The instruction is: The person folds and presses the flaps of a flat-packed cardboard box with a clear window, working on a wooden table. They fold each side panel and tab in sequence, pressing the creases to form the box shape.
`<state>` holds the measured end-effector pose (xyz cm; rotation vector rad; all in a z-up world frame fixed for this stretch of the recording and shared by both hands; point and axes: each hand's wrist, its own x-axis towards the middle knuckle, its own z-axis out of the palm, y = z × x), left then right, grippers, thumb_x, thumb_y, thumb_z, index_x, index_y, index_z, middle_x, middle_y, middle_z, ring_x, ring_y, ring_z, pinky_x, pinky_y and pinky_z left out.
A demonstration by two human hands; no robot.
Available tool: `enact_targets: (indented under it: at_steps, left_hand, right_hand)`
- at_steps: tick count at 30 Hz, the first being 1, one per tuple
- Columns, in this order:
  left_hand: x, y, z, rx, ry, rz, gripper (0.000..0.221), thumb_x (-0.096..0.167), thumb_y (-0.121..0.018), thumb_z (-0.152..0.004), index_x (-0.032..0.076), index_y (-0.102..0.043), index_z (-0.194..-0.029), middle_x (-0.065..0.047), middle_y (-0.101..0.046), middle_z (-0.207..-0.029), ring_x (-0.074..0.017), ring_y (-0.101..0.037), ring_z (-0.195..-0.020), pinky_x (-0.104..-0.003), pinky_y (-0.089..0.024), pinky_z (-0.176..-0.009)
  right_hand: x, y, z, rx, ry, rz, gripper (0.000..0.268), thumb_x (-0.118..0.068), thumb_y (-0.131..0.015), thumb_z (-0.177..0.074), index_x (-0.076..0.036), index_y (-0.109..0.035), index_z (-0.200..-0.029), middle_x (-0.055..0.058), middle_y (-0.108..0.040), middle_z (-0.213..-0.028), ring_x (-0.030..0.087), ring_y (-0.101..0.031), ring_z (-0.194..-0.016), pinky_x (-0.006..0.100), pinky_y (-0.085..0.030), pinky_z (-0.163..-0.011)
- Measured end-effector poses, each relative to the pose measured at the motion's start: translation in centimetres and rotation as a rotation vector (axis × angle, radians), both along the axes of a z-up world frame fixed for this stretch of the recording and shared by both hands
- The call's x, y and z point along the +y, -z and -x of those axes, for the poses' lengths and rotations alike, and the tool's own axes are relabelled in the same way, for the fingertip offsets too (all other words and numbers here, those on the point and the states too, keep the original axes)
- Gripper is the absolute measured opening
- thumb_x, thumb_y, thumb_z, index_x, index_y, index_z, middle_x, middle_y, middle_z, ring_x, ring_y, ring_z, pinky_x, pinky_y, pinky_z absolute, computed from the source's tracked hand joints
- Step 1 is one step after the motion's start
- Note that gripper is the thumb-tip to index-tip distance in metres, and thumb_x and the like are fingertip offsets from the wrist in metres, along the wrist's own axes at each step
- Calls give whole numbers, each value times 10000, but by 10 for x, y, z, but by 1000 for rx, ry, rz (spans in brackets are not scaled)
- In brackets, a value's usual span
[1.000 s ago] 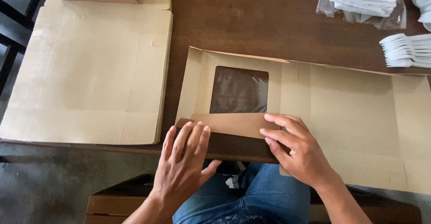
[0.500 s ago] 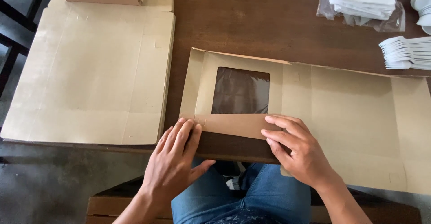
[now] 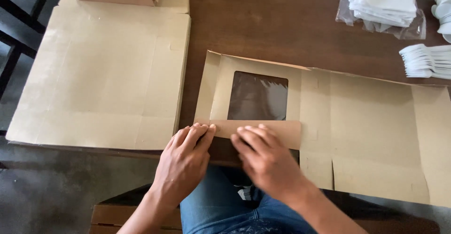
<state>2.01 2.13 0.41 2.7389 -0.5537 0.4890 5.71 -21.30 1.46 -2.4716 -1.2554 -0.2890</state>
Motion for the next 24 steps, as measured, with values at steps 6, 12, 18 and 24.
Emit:
enact_targets:
  at_steps: [6,12,18,24]
  left_hand:
    - [0,3,-1,1,-33,64,420,30,-519,-945,50,-633,-1348,-70,-605,-1207,-287,-599,-1008,-406,-528,-933]
    - [-1,5,-1,4,-55,81,405,74,-544,-964,64,-633,-1359,-64,-605,-1218,-280,-600,-1010,-396,-532,-921]
    - [-2,3,0,-16,-70,77,370,73,-539,-996,61,-643,-1350,-65,-609,-1220,-268,-608,-1034,-392,-538,-922]
    - [-3,4,-1,7,-72,137,360,89,-513,-1023,63,-643,-1358,-69,-610,-1218,-273,-615,-1026,-393,-539,-935]
  right_hand:
    - [48,-2,5,-62,19,-33,424,-147,-556,-985,63,-597,-1352,178,-604,-1268,360,-536,-1129,487,-443,-1064]
    - [58,-4,12,-171,96,75,432,-162,-547,-982,53,-609,-1352,159,-607,-1273,301,-552,-1088,401,-476,-1011]
    - [57,-6,14,-303,136,154,381,-208,-549,-1008,9,-659,-1300,114,-624,-1181,252,-570,-1005,353,-498,-959]
    - [61,-11,15,-381,149,248,312,-158,-484,-996,-36,-692,-1195,120,-620,-1095,260,-566,-928,360,-501,-916]
